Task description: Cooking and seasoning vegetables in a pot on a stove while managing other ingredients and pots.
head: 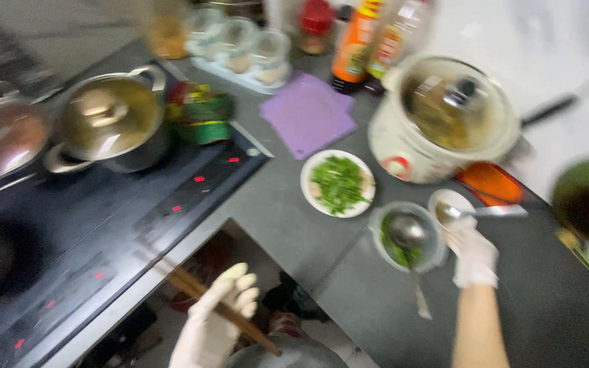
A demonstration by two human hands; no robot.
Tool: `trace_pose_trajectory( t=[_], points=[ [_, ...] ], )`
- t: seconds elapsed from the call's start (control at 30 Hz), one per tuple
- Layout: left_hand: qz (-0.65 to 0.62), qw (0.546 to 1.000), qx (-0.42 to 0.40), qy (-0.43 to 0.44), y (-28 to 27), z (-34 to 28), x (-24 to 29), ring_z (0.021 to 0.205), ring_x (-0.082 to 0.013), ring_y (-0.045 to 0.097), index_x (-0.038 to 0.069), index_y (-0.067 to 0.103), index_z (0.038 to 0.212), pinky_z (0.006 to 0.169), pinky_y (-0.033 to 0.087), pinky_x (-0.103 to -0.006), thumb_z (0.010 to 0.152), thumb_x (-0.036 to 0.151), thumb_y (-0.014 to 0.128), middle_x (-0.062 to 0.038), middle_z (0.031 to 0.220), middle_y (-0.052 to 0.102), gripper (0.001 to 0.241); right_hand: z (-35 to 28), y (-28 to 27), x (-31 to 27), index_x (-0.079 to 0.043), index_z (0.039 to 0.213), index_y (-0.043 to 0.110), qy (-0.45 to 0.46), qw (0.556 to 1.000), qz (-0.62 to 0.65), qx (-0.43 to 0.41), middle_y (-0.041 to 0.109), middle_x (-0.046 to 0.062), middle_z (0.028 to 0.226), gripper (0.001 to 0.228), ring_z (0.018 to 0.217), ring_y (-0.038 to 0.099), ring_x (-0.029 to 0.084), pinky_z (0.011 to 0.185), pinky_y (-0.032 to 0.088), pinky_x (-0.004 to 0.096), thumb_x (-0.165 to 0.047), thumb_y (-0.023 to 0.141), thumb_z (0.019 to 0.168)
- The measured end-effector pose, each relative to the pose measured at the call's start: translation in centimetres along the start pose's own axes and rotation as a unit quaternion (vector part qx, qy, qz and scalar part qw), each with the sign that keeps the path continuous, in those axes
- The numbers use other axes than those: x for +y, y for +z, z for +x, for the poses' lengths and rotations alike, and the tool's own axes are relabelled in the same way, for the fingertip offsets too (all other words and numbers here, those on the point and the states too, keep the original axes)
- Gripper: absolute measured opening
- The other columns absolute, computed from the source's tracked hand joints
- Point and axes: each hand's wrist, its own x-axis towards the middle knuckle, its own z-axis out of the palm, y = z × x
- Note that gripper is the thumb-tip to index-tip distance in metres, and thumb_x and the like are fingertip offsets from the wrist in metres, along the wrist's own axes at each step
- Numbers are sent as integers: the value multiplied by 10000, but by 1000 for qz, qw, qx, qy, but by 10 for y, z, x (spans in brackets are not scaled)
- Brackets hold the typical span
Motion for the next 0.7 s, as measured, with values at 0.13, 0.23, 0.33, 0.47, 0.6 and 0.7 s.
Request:
trace_pose_trajectory(
  t=[0.13,0.23,0.33,0.47,0.6,0.7],
  points=[
    [9,999,-5,-43,34,-24,11,911,-261,652,-4,653,1342,790,495,-343,943,191,563,-199,1182,713,453,135,-27,89,-12,1287,568,19,878,415,-238,431,363,1259,382,1191,454,444,1089,386,447,-113,527,921],
    [29,999,0,-38,33,-30,9,919,-275,642,-24,651,1342,788,480,-351,939,195,560,-218,1181,707,468,187,-42,139,60,1519,317,72,666,673,-314,42,533,1521,670,1458,28,630,1246,58,601,-47,381,861],
    [74,997,5,-33,4,-3,-8,935,-300,615,4,609,1414,771,445,-372,920,240,531,-228,1225,687,554,163,-72,92,14,1479,433,-65,868,478,-118,351,300,1429,550,1273,321,388,1069,266,408,-16,420,930],
    [119,985,114,-45,-10,9,-17,1051,-323,555,120,552,1494,898,403,-403,1040,285,400,-178,1324,622,507,166,-58,34,-102,1163,751,-329,856,-363,168,726,147,1127,308,1072,659,362,872,493,465,-307,684,943],
    [156,980,-5,-120,-92,64,-26,1181,-355,523,254,403,1606,944,409,-536,1067,292,298,-110,1453,545,550,180,-46,4,-362,1371,676,-318,838,-430,107,720,-25,1259,538,1120,628,284,947,469,361,-516,743,861],
    [196,960,130,-152,-27,47,-23,1308,-410,357,230,342,1630,1131,262,-558,1079,307,201,-152,1551,412,574,184,-38,-7,-155,1112,770,-303,923,-229,62,719,-19,1150,363,1102,653,138,1116,403,253,-216,872,768]
  ],
)
